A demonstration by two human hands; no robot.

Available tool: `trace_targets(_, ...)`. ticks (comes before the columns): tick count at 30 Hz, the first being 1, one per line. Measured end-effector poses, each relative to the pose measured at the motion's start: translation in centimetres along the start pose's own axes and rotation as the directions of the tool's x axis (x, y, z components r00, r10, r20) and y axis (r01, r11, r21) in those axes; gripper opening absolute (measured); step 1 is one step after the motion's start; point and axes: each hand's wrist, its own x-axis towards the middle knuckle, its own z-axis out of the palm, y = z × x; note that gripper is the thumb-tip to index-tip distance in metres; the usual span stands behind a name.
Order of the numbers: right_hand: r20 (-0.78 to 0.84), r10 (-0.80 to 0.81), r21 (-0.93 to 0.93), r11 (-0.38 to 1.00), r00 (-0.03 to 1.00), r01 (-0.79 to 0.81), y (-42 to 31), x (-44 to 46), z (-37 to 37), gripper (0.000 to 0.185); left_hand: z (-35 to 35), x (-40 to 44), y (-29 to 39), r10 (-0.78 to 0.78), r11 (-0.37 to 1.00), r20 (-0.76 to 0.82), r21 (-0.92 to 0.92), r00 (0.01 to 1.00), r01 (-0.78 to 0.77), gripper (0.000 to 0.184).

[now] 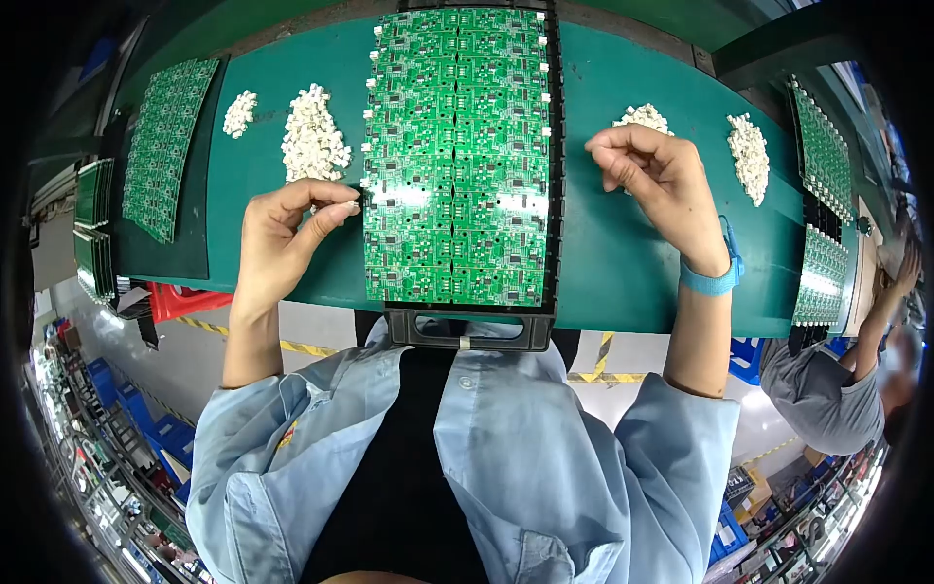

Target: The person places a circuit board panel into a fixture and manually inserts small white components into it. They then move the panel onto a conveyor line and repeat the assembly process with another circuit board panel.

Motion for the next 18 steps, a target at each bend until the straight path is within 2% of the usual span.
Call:
trace_targets(5,-0.02,0.009,0.161,0.987,1.0,-0.005,-0.1,0.1,1.0,0.01,0.2,0.0,-0.3,0.001,0.999,-0.011,-0.041,1.0,-0.002,0.01)
trace_targets(15,-0.016,0.116,0.194,0.975,0.993,-0.111,-0.8,-0.4,0.4,0.008,0.2,0.1,0.2,-0.051,0.994,-0.034,-0.095,0.998,0.047,0.01)
trace_targets(18,-0.039,0.063,0.131,0.99,0.997,-0.057,-0.9,-0.6,0.9,0.007,0.2,0.3,0.2,-0.045,0.995,-0.034,-0.089,0.998,0.042,0.01)
